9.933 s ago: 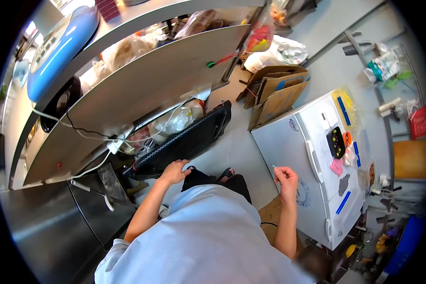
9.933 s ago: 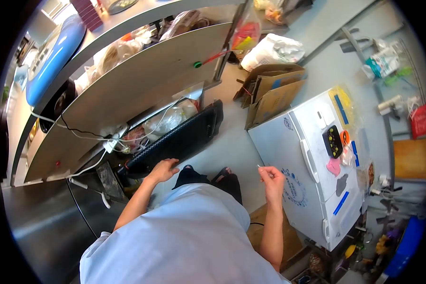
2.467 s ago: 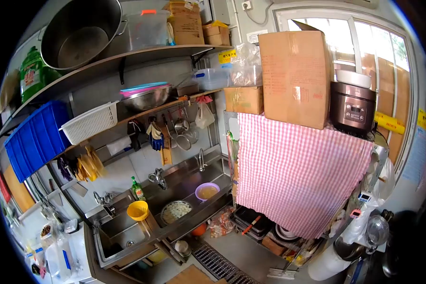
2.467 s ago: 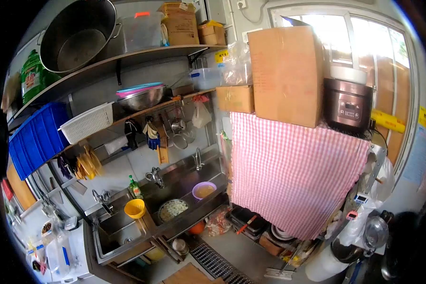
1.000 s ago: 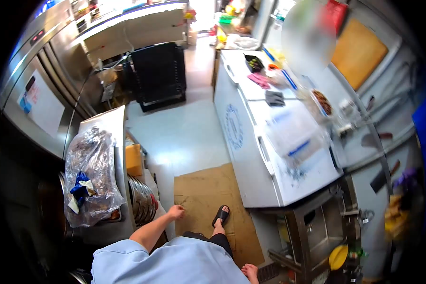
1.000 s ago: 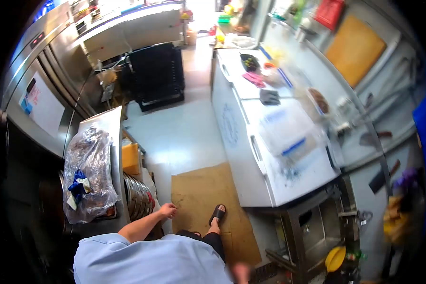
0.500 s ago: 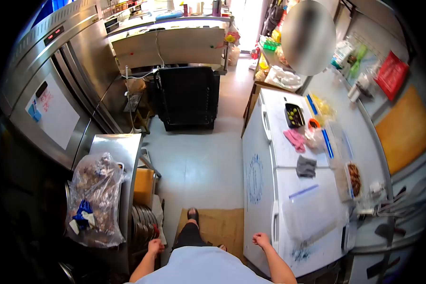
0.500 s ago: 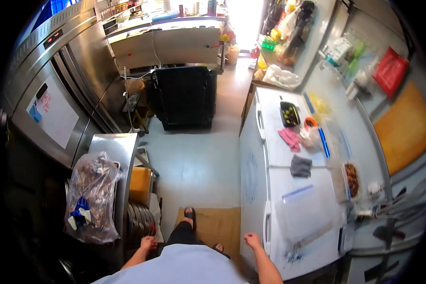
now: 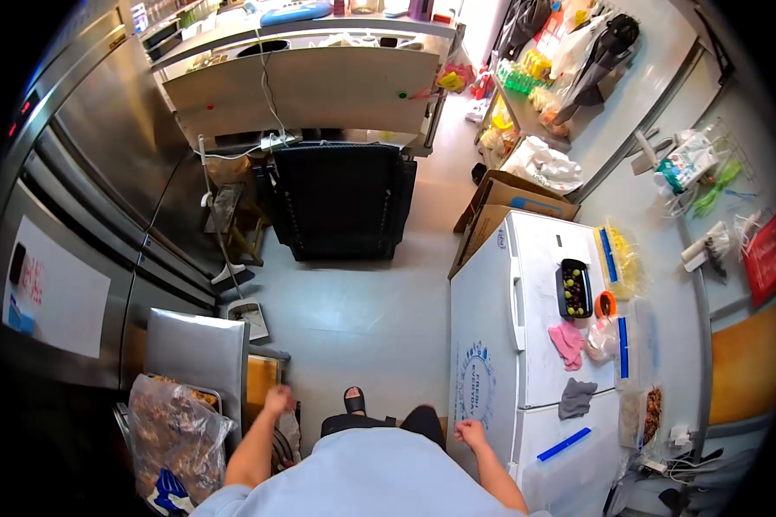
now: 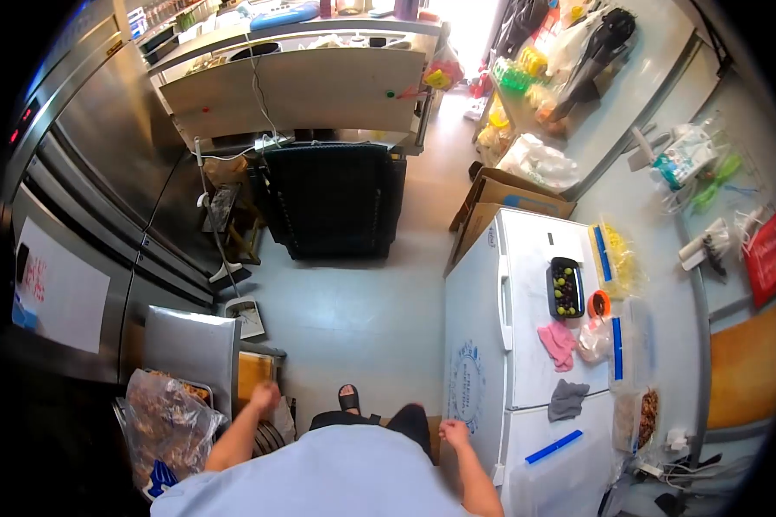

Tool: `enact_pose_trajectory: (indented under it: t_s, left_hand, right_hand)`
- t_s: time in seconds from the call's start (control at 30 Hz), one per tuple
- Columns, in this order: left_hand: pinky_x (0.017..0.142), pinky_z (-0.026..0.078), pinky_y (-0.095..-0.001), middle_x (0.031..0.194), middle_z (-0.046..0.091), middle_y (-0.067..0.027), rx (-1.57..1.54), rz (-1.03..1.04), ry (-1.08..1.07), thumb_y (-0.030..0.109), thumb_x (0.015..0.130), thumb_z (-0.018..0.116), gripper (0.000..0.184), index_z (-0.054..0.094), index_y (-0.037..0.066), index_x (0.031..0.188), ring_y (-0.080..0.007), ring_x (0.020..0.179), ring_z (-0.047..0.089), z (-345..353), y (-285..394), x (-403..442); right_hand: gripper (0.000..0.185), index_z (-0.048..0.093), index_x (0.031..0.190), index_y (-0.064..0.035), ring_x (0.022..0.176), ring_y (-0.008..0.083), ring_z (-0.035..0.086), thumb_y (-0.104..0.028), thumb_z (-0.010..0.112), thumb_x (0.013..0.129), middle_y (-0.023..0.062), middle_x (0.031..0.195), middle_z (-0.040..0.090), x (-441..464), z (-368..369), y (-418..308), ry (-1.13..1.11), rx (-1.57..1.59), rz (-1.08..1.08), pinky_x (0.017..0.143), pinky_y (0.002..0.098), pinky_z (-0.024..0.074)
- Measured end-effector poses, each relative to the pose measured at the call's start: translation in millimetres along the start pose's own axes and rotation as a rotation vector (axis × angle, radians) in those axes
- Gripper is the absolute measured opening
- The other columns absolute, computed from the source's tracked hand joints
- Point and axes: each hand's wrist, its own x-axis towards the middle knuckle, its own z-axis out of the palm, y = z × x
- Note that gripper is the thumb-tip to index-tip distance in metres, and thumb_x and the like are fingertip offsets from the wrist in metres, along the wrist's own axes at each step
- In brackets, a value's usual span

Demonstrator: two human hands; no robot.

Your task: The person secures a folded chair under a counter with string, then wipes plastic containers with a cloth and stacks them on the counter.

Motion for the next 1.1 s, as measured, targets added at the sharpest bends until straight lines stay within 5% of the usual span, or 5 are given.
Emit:
enact_pose_trajectory:
  t_s: [0.23, 0.5, 0.77, 0.93, 1.1]
  left_hand:
    - [0.069, 0.058, -0.0372, 0.094, 0.068, -0.0055, -0.120, 0.113, 0.105, 0.019, 0.103, 0.055, 0.017, 0.059, 0.010, 0.117, -0.0194, 0.085, 0.069, 60.8, 251.0, 145.6]
    - [0.066, 0.058, -0.0386, 0.098, 0.067, -0.0063, 0.032, -0.184, 0.093, 0.012, 0.096, 0.060, 0.025, 0.061, 0.007, 0.121, -0.0186, 0.082, 0.067, 165.6, 256.6, 152.9]
    - [0.056, 0.053, -0.0338, 0.085, 0.063, -0.0008, -0.366, -0.277, 0.299, 0.014, 0.098, 0.061, 0.012, 0.060, 0.011, 0.109, -0.0175, 0.070, 0.063, 88.0, 306.5, 259.9]
    - [0.077, 0.054, -0.0346, 0.086, 0.069, -0.0125, 0.282, 0.549, 0.489, 0.009, 0.094, 0.064, 0.014, 0.067, -0.001, 0.103, -0.0216, 0.080, 0.067, 19.6, 519.0, 442.4]
    - [0.079, 0.053, -0.0367, 0.097, 0.068, -0.0161, 0.456, 0.784, 0.446, 0.009, 0.089, 0.067, 0.019, 0.068, 0.000, 0.106, -0.0301, 0.088, 0.068, 35.0, 755.1, 531.1]
  right_hand:
    - [0.014, 0.070, 0.099, -0.0011, 0.065, 0.0160, 0.068, -0.014, 0.068, 0.094, 0.0079, 0.083, 0.071, 147.4, -12.4, -133.9, -0.056, -0.016, 0.086, 0.056, 0.0298, 0.0559]
    - [0.010, 0.068, 0.089, -0.0023, 0.062, 0.0154, 0.065, -0.010, 0.064, 0.092, 0.0081, 0.078, 0.069, 352.8, -43.0, -343.9, -0.147, -0.129, -0.048, 0.054, 0.0289, 0.0536]
    - [0.010, 0.069, 0.093, -0.0024, 0.067, 0.0127, 0.064, -0.012, 0.065, 0.092, 0.0063, 0.080, 0.069, 463.2, -11.5, -582.6, -0.106, -0.131, -0.248, 0.058, 0.0258, 0.0527]
    - [0.015, 0.070, 0.092, -0.0010, 0.070, 0.0132, 0.064, -0.014, 0.065, 0.095, 0.0037, 0.080, 0.069, 478.7, 86.2, -697.0, -0.041, -0.054, -0.182, 0.065, 0.0259, 0.0528]
    - [0.027, 0.074, 0.097, -0.0004, 0.074, 0.0252, 0.067, -0.027, 0.072, 0.091, 0.0121, 0.079, 0.071, 477.3, 216.1, -892.5, 0.025, -0.634, -0.693, 0.073, 0.0341, 0.0528]
